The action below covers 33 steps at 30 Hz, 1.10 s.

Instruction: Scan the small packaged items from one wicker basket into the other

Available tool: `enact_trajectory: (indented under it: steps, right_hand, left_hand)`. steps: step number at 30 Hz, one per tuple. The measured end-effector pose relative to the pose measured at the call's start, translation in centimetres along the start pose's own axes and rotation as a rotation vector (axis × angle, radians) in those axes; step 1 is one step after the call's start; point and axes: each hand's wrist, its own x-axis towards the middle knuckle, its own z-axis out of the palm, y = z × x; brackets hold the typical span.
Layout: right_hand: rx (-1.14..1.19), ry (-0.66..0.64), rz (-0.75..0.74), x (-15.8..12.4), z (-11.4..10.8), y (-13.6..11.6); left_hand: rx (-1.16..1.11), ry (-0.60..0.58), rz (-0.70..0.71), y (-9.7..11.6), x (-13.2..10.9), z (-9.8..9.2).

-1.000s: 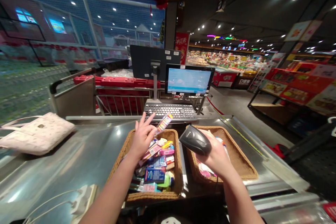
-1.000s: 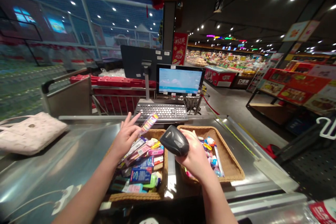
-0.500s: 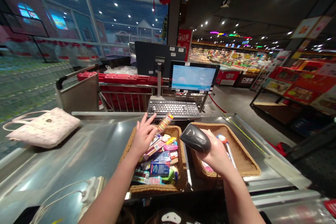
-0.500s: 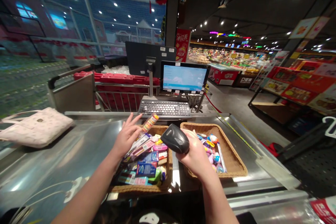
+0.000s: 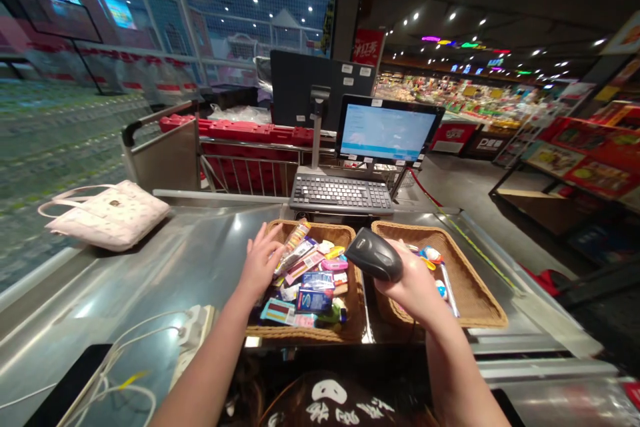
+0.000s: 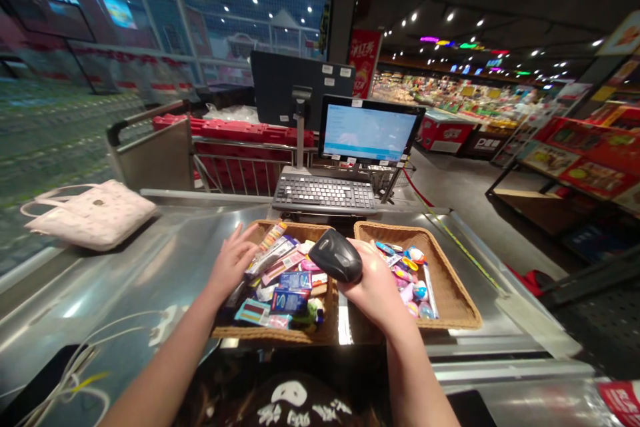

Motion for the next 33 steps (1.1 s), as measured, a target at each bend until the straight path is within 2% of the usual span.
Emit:
enact_trajectory:
  steps: [10,16,21,28,33]
  right_hand:
    - [0.013,-0.050,-0.004,0.9,1.8,-0.4]
    - [0.032,-0.073,-0.010,1.3,2.6,-0.8]
    - [0.035,-0.069,0.022,1.1,2.6,-0.7]
    - [-0.027,-0.001,0.088,-0.3,0.1,1.2]
    - [-0.171,0.158,0.193,-2.8,-3.4,4.0]
  left_hand:
    - [0.098,0.043,-0.125,-2.7,-2.7,1.4]
    - [0.218,0.026,-0.112,-3.1,-3.2,2.4]
    - [0.269,0.011,-0.111,-2.9,-3.3,2.5]
    - [0.326,0.066,-0.151,-2.4,-3.0,1.9]
    - [0.322,0.114,-0.017,-0.7,-1.4,2.4]
